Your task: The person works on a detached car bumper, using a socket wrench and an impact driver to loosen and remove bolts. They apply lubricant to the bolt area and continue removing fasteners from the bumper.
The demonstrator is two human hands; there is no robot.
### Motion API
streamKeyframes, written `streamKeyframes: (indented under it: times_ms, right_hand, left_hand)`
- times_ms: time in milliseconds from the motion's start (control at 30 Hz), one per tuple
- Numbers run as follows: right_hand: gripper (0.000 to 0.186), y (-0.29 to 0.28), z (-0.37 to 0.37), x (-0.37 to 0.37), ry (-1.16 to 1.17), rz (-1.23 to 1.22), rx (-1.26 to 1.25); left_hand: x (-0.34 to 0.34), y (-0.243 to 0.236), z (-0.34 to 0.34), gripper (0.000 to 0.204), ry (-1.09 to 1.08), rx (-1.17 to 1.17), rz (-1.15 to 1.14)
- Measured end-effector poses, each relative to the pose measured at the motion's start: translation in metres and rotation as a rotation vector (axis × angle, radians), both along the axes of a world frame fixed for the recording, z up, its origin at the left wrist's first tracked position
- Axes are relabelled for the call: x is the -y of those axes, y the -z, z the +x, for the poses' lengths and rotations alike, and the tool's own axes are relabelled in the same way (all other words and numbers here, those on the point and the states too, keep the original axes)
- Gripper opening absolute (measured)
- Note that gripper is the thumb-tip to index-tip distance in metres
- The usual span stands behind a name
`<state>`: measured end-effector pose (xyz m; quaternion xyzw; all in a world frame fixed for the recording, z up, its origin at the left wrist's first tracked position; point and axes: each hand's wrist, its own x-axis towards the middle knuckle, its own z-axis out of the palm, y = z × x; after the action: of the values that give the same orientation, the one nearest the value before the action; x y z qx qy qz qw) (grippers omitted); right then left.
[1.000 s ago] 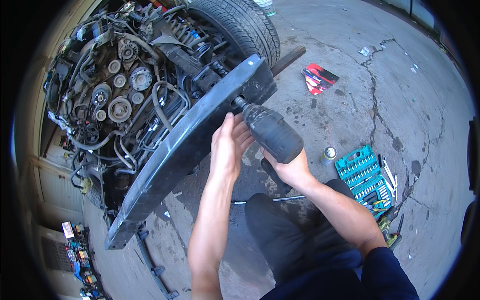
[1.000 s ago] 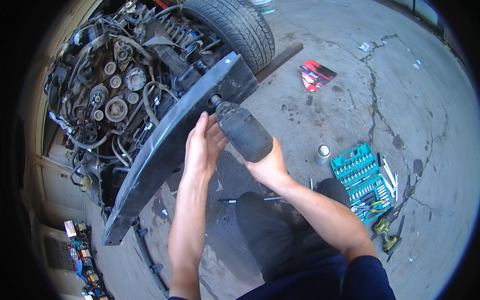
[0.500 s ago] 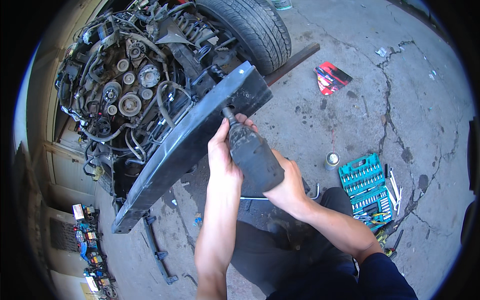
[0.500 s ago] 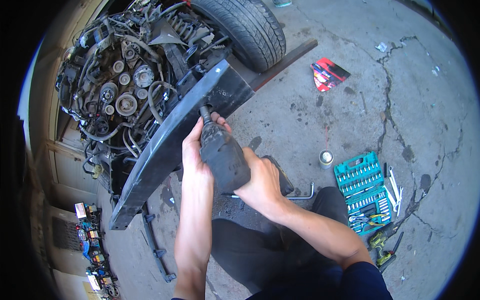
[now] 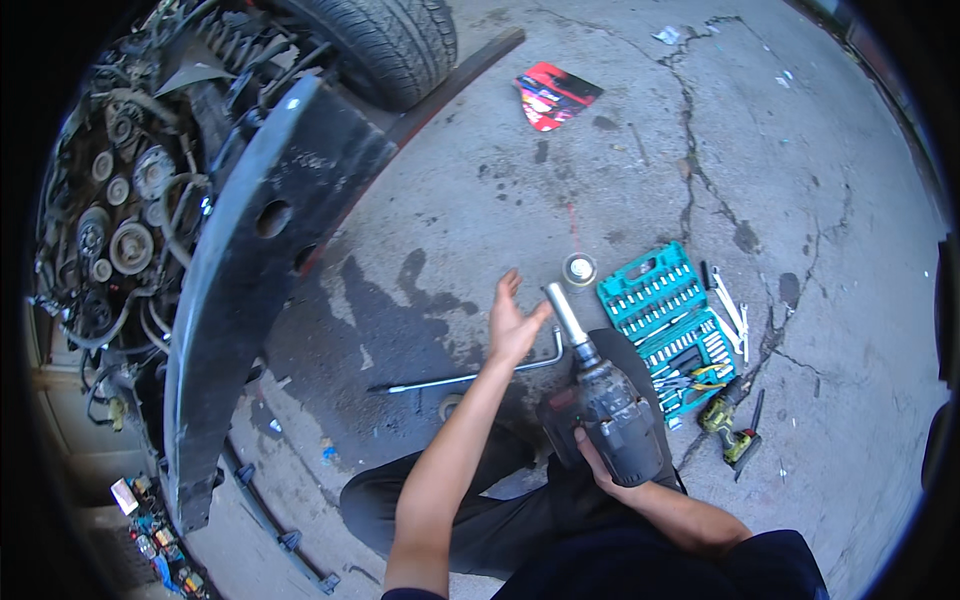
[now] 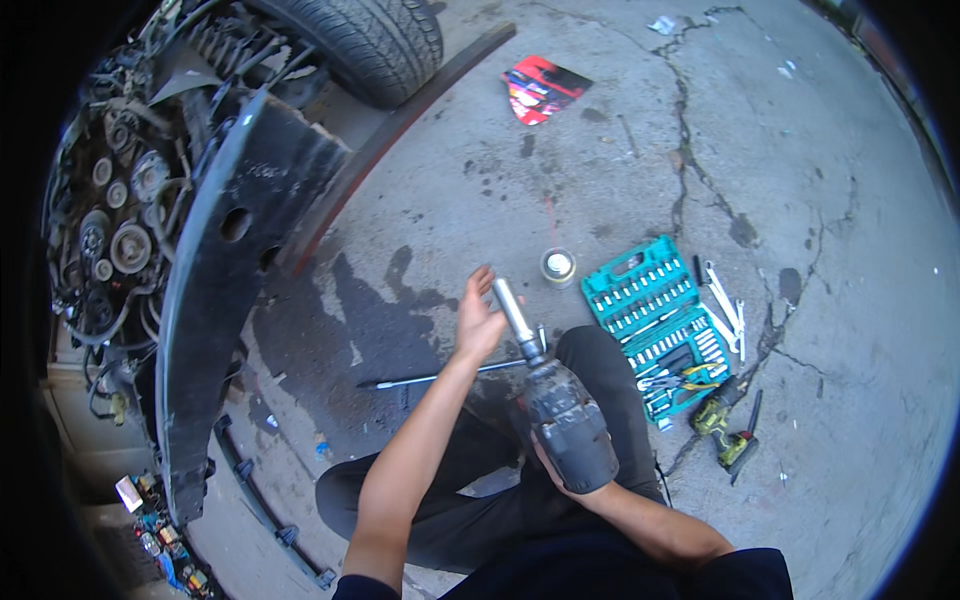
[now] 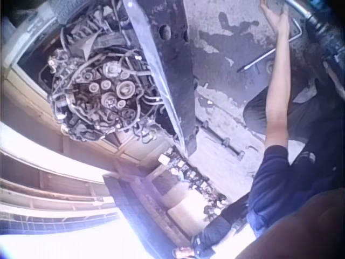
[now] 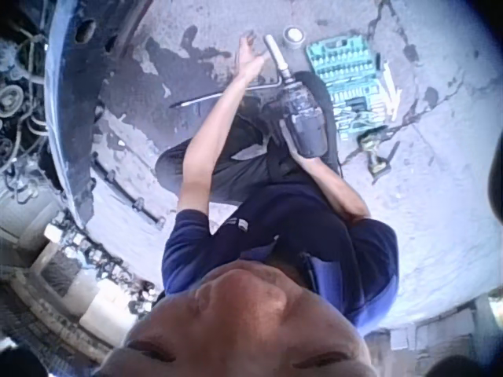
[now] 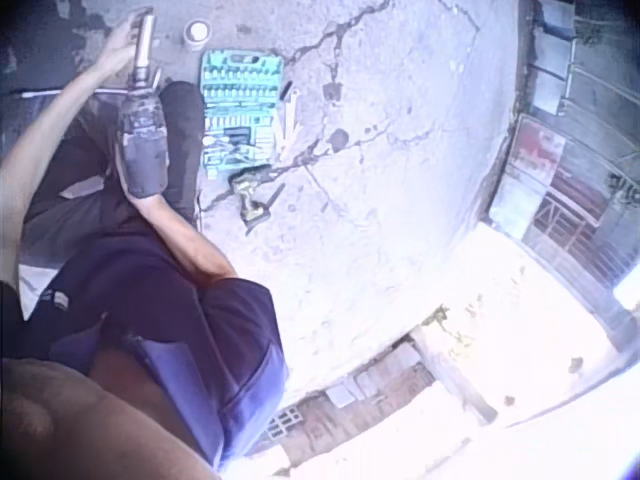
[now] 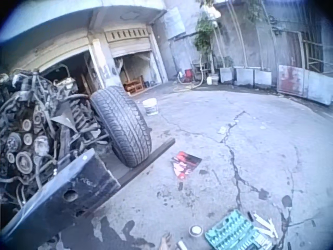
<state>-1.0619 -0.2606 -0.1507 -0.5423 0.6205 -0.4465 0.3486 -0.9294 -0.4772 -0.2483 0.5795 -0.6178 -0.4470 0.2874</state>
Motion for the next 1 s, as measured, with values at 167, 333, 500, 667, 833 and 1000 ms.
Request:
streamKeyframes:
  times_ms: [167,333,500,667,833,1000]
  right_hand:
    - [0.008,-0.005,-0.012,-0.037,0.042,0.21,0.201]
    - [0.023,-0.009,-0.016,-0.047,0.013,0.118,0.218]
    - [0.012,-0.006,-0.02,-0.041,-0.011,0.1,0.251]
    - [0.013,-0.001,-0.007,-0.042,0.119,0.094,0.693]
    - [0.023,0.006,0.003,-0.042,0.122,0.003,0.825]
    - [0.013,-0.001,-0.005,-0.051,0.055,0.141,0.549]
  left_hand:
    - [0.007,0.091,-0.091,0.105,0.044,0.117,-0.203]
    - [0.015,0.101,-0.099,0.083,-0.077,0.068,-0.198]
    - [0.004,0.006,-0.026,0.077,0.185,-0.102,-0.24]
    - [-0.06,-0.161,0.055,0.104,0.119,0.01,-0.634]
    - [-0.093,-0.242,0.073,0.106,-0.376,-0.295,-1.03]
    - [-0.085,-0.248,0.072,0.091,-0.306,-0.206,-1.195]
